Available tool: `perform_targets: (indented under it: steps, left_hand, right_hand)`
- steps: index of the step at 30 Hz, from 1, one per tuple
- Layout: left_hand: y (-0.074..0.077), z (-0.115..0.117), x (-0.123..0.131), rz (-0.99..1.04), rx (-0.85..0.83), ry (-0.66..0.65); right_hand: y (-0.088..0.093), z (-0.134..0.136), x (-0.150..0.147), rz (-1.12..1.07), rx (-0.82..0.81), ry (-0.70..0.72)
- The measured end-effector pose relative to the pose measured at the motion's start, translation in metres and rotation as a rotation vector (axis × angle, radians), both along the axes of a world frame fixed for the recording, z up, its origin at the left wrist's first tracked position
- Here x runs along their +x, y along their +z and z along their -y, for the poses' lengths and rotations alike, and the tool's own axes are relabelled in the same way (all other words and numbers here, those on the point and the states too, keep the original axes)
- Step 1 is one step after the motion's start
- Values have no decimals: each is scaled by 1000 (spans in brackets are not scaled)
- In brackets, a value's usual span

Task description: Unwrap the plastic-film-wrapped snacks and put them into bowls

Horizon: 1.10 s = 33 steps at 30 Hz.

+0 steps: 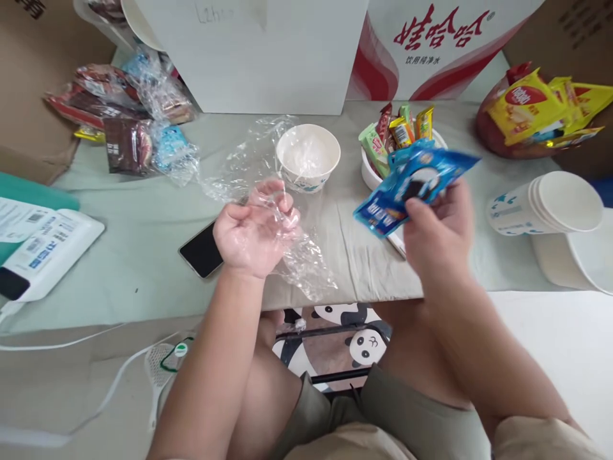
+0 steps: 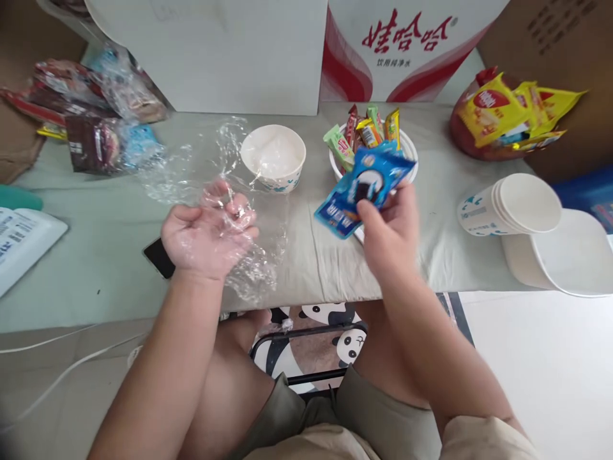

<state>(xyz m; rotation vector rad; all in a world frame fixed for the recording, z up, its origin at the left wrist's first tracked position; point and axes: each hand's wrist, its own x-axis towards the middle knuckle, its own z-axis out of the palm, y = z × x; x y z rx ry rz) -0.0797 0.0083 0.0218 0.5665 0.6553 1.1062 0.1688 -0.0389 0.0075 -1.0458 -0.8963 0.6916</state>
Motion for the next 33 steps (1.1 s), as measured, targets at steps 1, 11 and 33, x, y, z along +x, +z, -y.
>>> perform_targets:
  steps: [1,11,33]
  left_hand:
    - [-1,0,1,-4,1,-20]
    - [0,2,4,76,-36,-89]
    - [-3,-2,11,49,-54,-126]
  right_hand:
    - [11,-12,11,82,80,-55]
    - [76,-137,99,677,119,27]
    - [67,-134,106,1038,-530,85]
